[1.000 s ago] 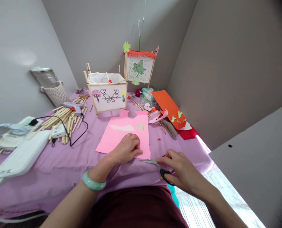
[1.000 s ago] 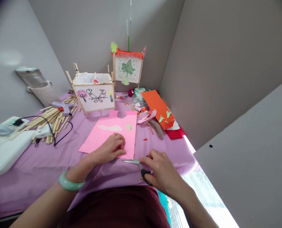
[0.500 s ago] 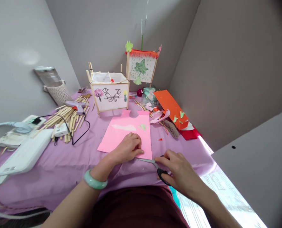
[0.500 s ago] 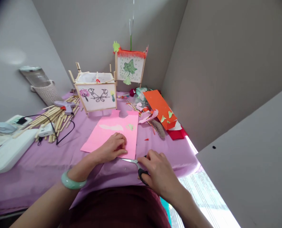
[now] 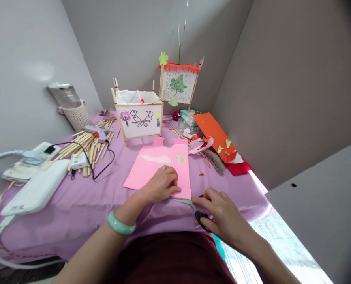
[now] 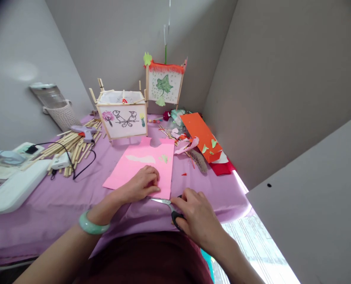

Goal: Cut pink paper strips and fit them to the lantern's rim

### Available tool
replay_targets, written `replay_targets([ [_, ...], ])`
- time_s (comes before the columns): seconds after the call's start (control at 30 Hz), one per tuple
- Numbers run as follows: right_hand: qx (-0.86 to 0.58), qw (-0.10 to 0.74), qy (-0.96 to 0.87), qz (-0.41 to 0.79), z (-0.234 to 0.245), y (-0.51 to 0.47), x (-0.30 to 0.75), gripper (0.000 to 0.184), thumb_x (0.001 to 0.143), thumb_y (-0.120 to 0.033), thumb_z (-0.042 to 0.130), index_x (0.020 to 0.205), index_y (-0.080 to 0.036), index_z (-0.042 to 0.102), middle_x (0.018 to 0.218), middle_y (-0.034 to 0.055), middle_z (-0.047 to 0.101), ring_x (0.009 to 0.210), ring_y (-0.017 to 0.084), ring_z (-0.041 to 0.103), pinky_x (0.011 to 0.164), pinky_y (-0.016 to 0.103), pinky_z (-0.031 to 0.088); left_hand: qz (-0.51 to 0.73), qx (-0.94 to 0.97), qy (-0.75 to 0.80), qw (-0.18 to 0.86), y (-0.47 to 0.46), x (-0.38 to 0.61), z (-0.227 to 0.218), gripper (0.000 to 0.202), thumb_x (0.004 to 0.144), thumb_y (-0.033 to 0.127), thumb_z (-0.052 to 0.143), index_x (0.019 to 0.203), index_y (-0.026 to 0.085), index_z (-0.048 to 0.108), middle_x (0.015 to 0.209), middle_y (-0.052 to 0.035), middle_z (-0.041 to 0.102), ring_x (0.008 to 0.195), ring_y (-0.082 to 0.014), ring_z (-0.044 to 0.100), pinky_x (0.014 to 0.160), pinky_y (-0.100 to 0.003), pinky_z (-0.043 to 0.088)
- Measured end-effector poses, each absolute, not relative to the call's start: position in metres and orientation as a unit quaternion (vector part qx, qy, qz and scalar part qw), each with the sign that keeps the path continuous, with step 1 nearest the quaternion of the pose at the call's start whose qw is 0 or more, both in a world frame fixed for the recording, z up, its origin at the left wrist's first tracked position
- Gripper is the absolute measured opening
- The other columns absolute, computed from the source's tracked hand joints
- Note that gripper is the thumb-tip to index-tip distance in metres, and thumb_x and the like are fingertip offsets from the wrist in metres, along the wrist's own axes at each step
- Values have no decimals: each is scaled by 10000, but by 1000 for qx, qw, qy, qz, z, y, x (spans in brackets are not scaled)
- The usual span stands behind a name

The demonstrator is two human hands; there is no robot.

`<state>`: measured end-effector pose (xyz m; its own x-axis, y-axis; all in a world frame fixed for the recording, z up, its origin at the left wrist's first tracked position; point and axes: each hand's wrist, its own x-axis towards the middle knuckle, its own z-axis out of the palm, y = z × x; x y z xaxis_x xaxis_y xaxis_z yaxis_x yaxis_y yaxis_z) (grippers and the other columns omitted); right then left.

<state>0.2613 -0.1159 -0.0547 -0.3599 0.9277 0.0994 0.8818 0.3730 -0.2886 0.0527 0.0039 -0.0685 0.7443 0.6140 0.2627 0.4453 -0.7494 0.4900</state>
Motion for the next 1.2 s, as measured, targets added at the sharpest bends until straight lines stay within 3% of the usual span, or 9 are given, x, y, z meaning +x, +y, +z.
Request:
replay_targets([
  [0.57, -565, 122, -811, 90, -62, -125, 253, 455, 731, -88, 604, 1141, -283, 575, 906, 49, 521, 791, 202, 476, 725, 333, 393, 216, 911, 286, 202, 5, 53, -71, 233, 781, 275, 653, 649, 176, 489, 861, -36, 595, 845, -173, 497, 823, -333, 364],
  [0.93, -589, 103, -798, 71, -60, -121, 238, 218, 715, -118, 621, 914, -184, 561, 878, 53, 539, 769, 210, 471, 705, 341, 371, 219, 907, 290, 213, 5, 53, -70, 247, 759, 267, 677, 642, 178, 478, 868, -36, 600, 844, -172, 503, 821, -327, 367],
  [1.2, -578, 108, -804, 83, -64, -125, 244, 266, 710, -78, 590, 940, -204, 544, 897, 43, 531, 777, 198, 474, 703, 322, 366, 222, 902, 296, 224, 4, 55, -68, 192, 771, 259, 657, 673, 177, 515, 868, -43, 615, 858, -173, 522, 838, -334, 396],
])
